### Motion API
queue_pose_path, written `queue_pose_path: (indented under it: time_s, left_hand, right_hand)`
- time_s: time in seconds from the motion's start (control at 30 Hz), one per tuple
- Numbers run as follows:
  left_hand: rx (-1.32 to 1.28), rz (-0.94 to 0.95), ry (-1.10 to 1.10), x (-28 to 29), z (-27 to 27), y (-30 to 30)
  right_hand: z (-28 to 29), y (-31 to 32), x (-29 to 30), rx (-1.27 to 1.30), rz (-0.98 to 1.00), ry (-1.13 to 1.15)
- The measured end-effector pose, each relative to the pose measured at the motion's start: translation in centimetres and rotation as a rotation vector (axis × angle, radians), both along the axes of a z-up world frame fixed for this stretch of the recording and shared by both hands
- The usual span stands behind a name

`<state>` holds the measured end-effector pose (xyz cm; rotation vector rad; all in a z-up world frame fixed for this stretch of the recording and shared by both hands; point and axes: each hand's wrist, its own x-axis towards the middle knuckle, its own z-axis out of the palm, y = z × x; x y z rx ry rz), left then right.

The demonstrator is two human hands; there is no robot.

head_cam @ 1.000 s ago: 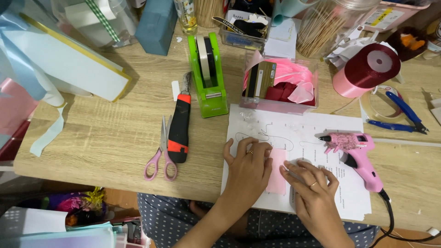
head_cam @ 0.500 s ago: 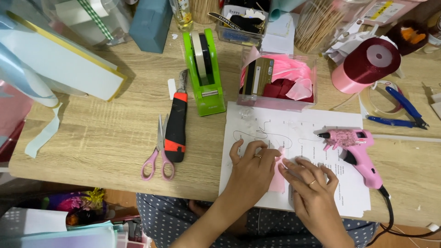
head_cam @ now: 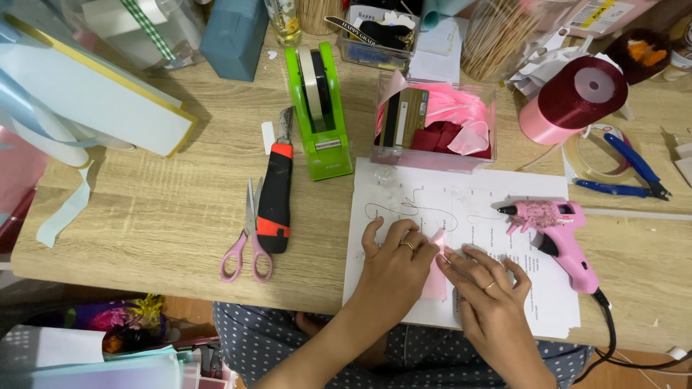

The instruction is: The person uses a hot glue gun to apply glue to a piece of pink ribbon placed on a paper template. They then fold and press the ribbon to form a shape, repeating the process with additional pieces of ribbon.

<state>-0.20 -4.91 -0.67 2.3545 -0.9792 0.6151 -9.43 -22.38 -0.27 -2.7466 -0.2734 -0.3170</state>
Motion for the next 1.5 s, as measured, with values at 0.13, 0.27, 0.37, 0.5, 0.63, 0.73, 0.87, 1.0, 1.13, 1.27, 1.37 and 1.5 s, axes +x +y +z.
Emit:
queue_pose_path:
  time_s: [0.13,0.27,0.37,0.5,0.63,0.73,0.87,1.0,1.13,1.27,1.37,1.5]
  left_hand:
    - [0.060,0.024,-0.021,-0.3,-0.4,-0.2]
    - [0.132,0.044,-0.074,-0.5,0.6,0.2]
    - [0.128,0.051,-0.096,-0.6,1.0,0.1]
    - [0.259,0.080,-0.168,-1.3,0.6,0.3]
    - [0.370,0.073,-0.174,-1.5,0.9,0.7]
    - [0.287,0.061,-0.168,-1.4,1.1,0.9]
    - [0.241,0.066,-0.129,-1.6,0.9,0.9]
    - [0.126,0.042,-0.044,-1.6,0.7,0.8]
    - [0.148,0.042,-0.054,-1.5,1.2,1.1]
    - [0.108,0.013,-0.006,-1.5,1.5,1.4]
    - [0.099,-0.025,0.055,-1.4,2.0,1.9]
    - [0.051,-0.033,0.114,-0.7,1.8,1.8]
  right_hand:
    - [0.1,-0.3,0.0,-0.001,0.013,-0.008]
    - [1.1,-0.9,0.5,0.340,-0.098,-0.012]
    - [2.0,-1.1,1.7,0.357,-0.152,0.025]
    - [2.0,-0.4,4.2,0.188,-0.024,0.039]
    - [1.1,0.0,5.4,0.028,-0.028,0.007]
    - [1.5,0.3,5.4,0.050,-0.062,-0.006]
    - [1.4,0.4,4.4,0.027,-0.092,-0.004]
    - [0.7,0.7,3.4,0.089,-0.151,0.029]
    - [-0.2,1.1,2.5,0.114,-0.185,0.060]
    - [0.1,2.2,2.0,0.045,-0.227,0.096]
    - [-0.2,3.6,1.9,-0.151,-0.256,0.041]
    - [-0.2,4.6,2.2,-0.268,-0.286,0.007]
